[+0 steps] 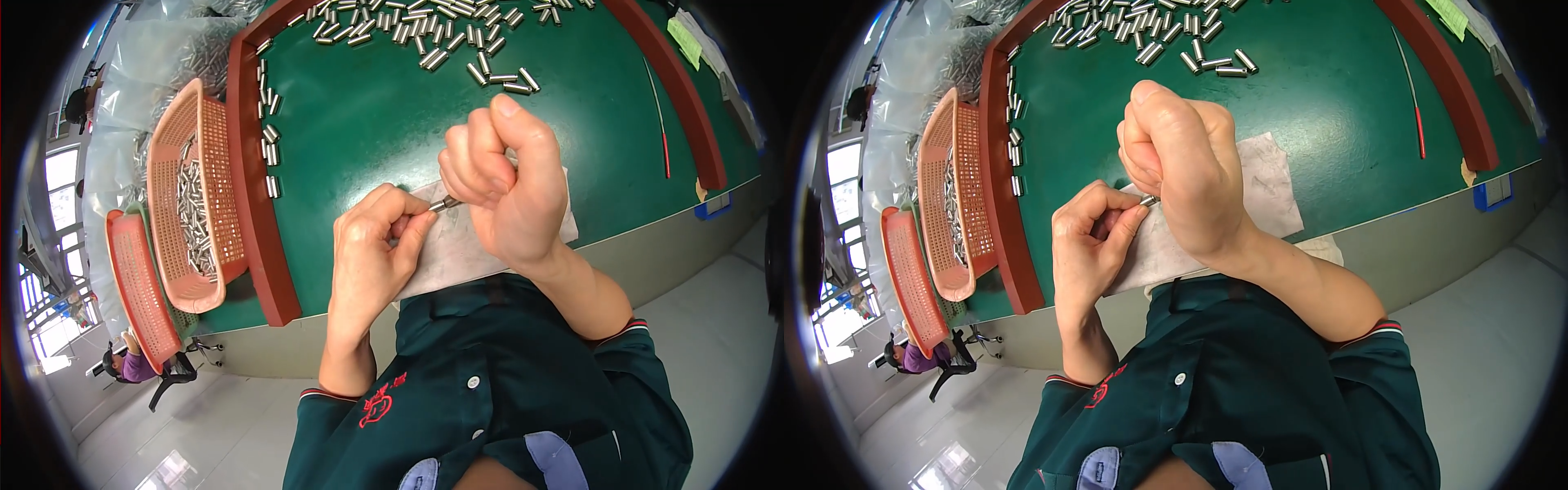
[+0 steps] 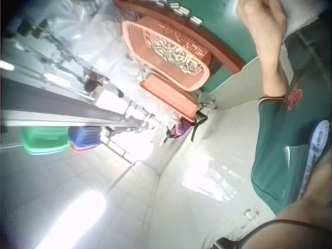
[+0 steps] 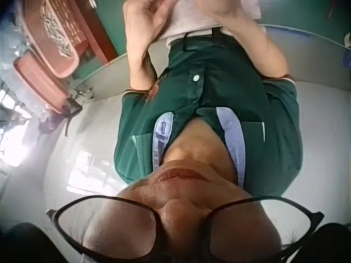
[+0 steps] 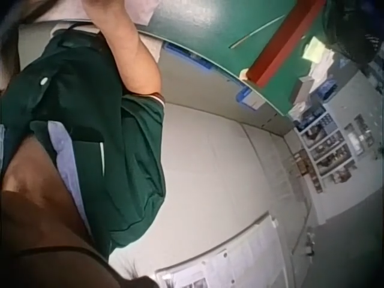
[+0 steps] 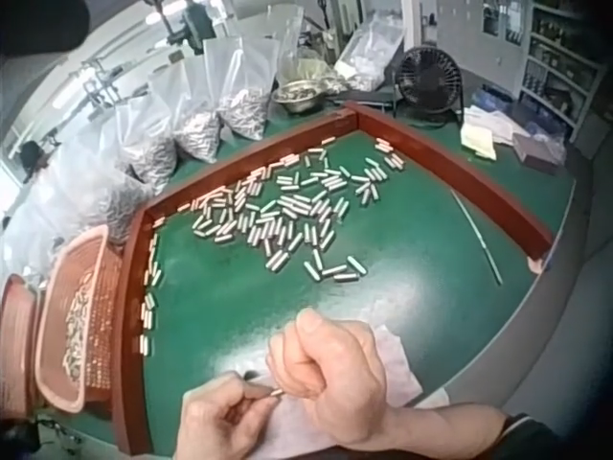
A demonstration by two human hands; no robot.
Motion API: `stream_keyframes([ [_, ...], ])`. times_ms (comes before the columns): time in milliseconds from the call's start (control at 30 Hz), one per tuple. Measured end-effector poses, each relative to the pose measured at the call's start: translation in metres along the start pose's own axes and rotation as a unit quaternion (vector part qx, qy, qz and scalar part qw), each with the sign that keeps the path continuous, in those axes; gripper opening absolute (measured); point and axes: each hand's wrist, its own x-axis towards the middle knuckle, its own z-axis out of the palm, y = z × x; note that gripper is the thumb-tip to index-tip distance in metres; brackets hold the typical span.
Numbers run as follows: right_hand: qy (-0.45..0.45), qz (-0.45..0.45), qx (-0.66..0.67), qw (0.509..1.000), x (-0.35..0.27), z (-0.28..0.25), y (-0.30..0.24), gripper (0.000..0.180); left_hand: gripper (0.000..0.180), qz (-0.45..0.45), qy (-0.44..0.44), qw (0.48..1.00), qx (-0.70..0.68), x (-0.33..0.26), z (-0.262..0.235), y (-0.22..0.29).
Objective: Assembling small cylindrical hardware components at a workbench.
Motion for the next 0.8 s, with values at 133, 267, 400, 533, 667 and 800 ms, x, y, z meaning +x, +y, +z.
stream_keyframes([
  [133, 0.013, -0.014, -0.033, 0.999, -0.001, 0.005, -0.001, 0.043, 0.009, -0.001, -0.007, 1.0, -0.012, 0.002, 0.0, -0.002],
  [267, 0.009, -0.005, -0.04, 0.999, 0.0, 0.004, 0.005, 0.043, 0.009, -0.009, -0.011, 1.0, -0.02, 0.003, -0.001, -0.003],
  [400, -0.014, -0.028, -0.025, 0.999, -0.001, 0.002, 0.003, 0.035, 0.01, -0.019, 0.001, 0.999, -0.027, 0.002, -0.001, 0.001],
  [533, -0.013, -0.062, 0.083, 0.995, -0.008, -0.003, -0.006, 0.039, 0.011, 0.002, 0.011, 1.0, -0.023, 0.003, -0.006, 0.003],
  [667, -0.022, -0.11, 0.098, 0.989, -0.014, -0.017, -0.03, 0.043, 0.011, -0.074, -0.011, 0.856, -0.512, -0.002, -0.016, -0.016],
  [800, 0.009, -0.085, 0.111, 0.99, -0.011, -0.03, -0.053, 0.044, 0.017, -0.09, -0.044, 0.769, -0.631, 0.006, -0.021, -0.014],
])
